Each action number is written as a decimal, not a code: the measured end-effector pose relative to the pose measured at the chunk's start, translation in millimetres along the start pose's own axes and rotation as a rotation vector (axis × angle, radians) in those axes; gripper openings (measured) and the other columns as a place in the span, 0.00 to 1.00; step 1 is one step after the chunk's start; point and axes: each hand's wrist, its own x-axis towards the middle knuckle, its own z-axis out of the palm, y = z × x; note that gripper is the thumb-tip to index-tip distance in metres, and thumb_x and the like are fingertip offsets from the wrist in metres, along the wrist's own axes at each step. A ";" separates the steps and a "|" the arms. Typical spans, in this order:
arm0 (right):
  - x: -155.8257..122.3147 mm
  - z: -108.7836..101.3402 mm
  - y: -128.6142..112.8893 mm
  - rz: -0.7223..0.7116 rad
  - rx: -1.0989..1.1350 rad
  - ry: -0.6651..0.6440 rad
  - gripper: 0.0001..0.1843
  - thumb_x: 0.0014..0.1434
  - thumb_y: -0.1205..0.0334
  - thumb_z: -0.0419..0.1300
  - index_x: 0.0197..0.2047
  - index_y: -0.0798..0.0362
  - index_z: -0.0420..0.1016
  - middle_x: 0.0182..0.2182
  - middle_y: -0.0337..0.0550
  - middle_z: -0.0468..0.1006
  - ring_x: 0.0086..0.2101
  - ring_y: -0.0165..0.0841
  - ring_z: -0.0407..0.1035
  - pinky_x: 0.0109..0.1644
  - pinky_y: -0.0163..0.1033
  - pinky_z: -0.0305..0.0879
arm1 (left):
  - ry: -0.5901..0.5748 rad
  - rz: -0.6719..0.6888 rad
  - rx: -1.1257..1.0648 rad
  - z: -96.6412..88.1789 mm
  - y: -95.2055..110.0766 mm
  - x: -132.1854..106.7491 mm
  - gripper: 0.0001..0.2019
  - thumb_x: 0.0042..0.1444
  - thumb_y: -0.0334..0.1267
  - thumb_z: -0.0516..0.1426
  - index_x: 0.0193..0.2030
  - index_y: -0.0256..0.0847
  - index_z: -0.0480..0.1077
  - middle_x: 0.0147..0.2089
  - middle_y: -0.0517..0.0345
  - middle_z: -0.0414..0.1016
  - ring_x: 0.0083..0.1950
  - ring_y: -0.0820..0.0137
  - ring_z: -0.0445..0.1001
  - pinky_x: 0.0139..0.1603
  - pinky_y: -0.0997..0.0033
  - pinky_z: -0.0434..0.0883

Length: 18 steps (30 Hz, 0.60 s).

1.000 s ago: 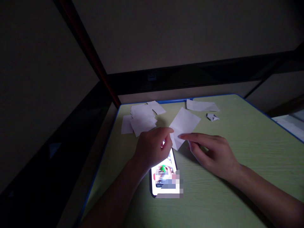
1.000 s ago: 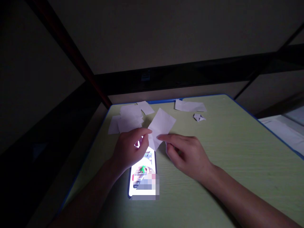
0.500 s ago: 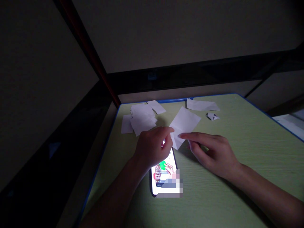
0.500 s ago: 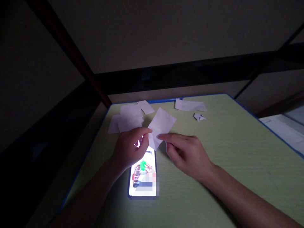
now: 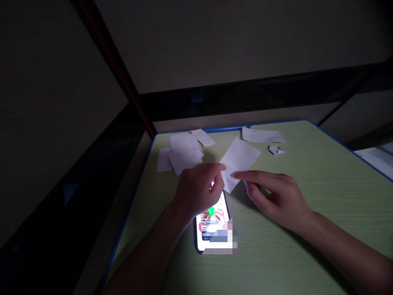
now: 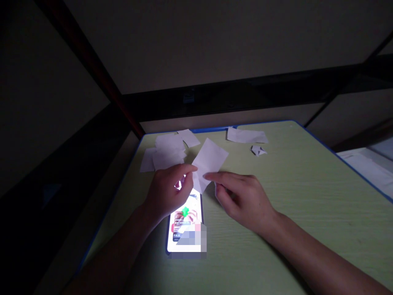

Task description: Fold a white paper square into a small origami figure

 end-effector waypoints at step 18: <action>1.6 -0.2 -1.9 -0.005 -0.014 0.000 0.14 0.55 0.68 0.52 0.43 0.52 0.74 0.28 0.39 0.79 0.17 0.25 0.64 0.23 0.33 0.64 | 0.004 0.009 -0.009 0.7 -1.0 -0.5 0.09 0.51 0.26 0.52 0.38 0.38 0.68 0.26 0.63 0.73 0.21 0.79 0.66 0.23 0.79 0.64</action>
